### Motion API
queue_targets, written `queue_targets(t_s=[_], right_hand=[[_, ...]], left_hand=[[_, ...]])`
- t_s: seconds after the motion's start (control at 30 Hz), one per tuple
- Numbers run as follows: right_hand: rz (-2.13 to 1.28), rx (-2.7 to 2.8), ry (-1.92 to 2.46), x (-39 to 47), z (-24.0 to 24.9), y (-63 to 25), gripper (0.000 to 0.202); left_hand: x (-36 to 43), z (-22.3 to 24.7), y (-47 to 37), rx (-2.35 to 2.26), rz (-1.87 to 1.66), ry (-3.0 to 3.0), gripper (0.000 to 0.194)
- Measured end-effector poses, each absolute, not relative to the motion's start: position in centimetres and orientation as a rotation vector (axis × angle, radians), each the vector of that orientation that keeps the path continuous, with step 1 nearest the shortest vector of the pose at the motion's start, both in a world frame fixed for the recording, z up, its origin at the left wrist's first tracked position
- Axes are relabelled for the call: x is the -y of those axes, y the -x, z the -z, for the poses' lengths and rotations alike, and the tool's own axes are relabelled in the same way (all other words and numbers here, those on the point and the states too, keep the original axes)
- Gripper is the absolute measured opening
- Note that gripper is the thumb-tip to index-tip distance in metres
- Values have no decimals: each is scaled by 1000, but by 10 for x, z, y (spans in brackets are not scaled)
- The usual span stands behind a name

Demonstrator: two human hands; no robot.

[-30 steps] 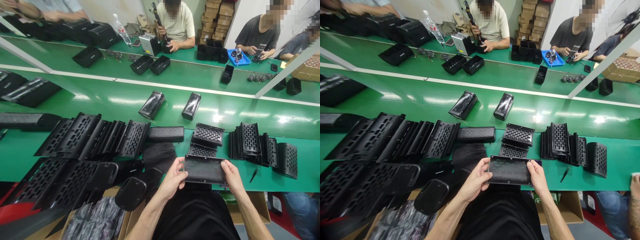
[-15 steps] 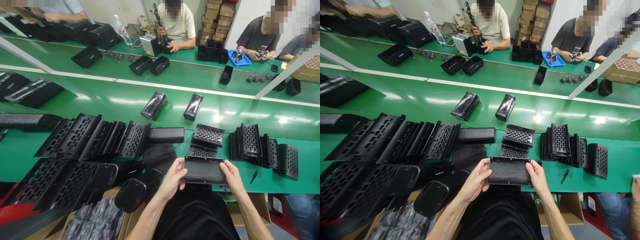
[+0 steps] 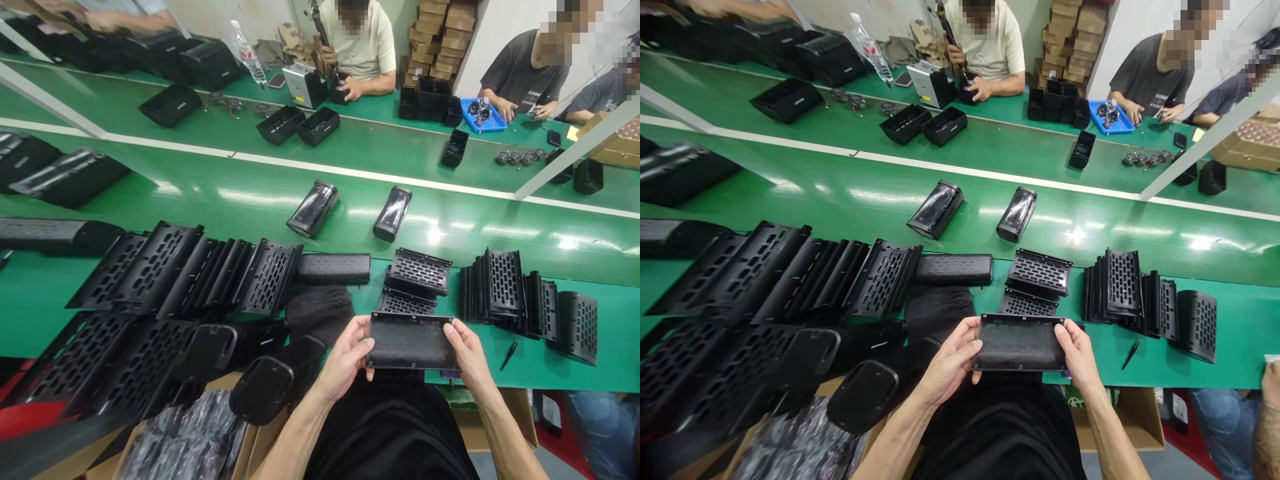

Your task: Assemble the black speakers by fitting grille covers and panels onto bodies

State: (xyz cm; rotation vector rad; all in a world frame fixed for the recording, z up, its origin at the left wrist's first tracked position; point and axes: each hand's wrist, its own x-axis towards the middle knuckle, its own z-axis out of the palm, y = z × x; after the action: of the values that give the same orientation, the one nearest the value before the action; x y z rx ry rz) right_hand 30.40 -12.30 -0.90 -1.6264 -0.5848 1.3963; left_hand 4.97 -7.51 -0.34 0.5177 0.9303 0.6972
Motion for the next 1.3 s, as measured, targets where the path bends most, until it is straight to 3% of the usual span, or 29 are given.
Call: queue_targets(t_s=[0.97,1.07,1.2,1.3], right_hand=[[-1347,525,1604,126,-7,-319,47],[-1446,533,1568,123,-14,-324,45],[-1666,640,1531,101,-27,-332,46],[-1853,841,1495,72,-31,-334,48]], left_hand=[[88,10,-48,-795,-755,-641,50],[81,7,-47,-738,-751,-542,44],[59,6,-66,-580,-495,-386,62],[50,10,-89,-514,-292,-309,63]])
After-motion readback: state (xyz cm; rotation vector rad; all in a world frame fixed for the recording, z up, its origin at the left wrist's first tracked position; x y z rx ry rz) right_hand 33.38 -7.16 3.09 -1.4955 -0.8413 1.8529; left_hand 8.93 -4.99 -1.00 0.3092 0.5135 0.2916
